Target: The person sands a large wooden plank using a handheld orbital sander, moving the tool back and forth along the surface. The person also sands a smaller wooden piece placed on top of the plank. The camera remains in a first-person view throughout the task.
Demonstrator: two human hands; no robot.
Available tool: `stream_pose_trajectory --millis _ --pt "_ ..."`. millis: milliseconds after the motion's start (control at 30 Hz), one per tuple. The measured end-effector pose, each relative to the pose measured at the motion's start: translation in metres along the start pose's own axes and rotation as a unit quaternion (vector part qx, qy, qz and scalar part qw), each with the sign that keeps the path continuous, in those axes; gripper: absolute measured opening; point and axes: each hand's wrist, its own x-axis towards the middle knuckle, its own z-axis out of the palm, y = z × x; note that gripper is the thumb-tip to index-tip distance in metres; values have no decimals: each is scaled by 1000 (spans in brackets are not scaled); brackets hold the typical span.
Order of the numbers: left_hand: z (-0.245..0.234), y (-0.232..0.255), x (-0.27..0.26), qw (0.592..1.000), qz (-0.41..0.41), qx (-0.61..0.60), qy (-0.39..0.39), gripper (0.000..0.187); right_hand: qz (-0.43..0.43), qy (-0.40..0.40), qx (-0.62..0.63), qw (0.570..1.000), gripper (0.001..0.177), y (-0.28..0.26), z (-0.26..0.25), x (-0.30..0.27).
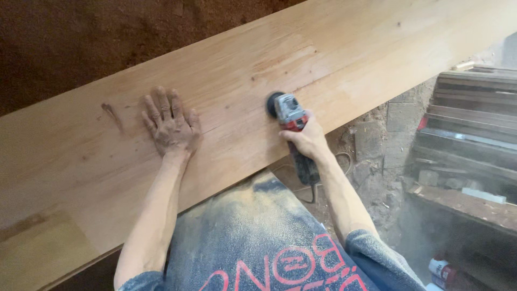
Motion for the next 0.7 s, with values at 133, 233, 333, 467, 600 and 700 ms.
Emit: stream_pose_trajectory --millis 133,233,333,467,600,700 --pt "-4 3 2 1000 -12 1 -16 84 14 81 124 989 69 34 -43 47" --pt "1 3 4 1000 3 15 19 84 21 73 157 985 50 38 -69 62" --pt "10 0 4 999 17 7 50 81 -30 51 143 988 51 16 -59 69" --pt "22 -4 1 990 41 -21 136 72 -113 0 70 991 61 -42 -4 64" --pt "31 -11 -4 961 57 -104 250 63 -118 -39 -45 991 68 -104 50 41" --pt "34 -12 -3 943 54 -134 300 59 -141 -81 -98 982 71 -144 77 22"
